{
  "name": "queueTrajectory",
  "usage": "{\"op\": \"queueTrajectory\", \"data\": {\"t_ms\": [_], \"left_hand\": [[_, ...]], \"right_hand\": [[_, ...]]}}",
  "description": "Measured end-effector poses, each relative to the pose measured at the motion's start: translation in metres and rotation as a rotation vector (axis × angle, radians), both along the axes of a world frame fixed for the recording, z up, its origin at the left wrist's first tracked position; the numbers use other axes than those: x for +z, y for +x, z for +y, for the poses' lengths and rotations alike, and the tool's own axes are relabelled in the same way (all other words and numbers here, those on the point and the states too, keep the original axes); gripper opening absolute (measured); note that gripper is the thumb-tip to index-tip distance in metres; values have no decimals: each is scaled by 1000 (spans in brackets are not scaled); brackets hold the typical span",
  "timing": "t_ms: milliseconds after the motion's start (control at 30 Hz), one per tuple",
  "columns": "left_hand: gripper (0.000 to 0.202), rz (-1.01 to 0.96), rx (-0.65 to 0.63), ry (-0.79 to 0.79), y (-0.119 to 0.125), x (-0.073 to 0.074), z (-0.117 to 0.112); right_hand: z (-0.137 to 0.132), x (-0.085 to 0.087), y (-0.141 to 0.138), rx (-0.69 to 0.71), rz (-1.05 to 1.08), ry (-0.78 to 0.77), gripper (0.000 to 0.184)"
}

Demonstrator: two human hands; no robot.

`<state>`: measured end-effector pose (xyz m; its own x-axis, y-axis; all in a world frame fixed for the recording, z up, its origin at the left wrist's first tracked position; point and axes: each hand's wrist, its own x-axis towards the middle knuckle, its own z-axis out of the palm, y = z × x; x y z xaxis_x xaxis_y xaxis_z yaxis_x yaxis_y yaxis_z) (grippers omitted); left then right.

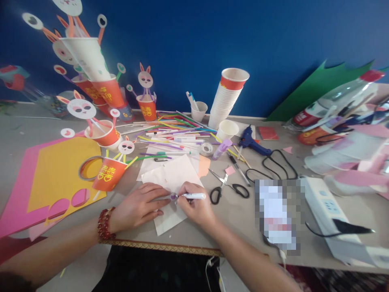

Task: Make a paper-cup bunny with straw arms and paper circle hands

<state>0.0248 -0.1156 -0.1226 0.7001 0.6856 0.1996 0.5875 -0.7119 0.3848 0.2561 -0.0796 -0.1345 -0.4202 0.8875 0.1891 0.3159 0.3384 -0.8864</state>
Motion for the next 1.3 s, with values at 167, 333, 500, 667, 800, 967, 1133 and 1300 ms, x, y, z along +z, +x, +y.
{"op": "queueTrajectory", "data": {"t_ms": [167, 333, 500, 667, 800, 967, 1133, 1300], "left_hand": [[31, -8, -4, 4, -1, -1, 0], [31, 0, -2, 1, -1, -1, 0], [31, -9, 2, 1, 0, 0, 0], [32, -1, -3, -3, 0, 0, 0], [32, 17, -3, -12, -1, 0, 0], [31, 24, -2, -12, 0, 0, 0], [31, 23, -1, -13, 0, 1, 0], [31, 23, -4, -17, 0, 1, 0]], "right_hand": [[0, 0, 0, 9, -7, 2, 12], [0, 1, 0, 17, -17, 2, 12], [0, 3, -1, 28, -28, 11, 11], [1, 3, -1, 41, -45, 12, 11], [1, 4, -1, 19, -45, 11, 11], [1, 6, -2, 40, -52, 15, 11], [1, 6, -3, 25, -66, 20, 11], [1, 6, -3, 37, -85, 16, 10]]}}
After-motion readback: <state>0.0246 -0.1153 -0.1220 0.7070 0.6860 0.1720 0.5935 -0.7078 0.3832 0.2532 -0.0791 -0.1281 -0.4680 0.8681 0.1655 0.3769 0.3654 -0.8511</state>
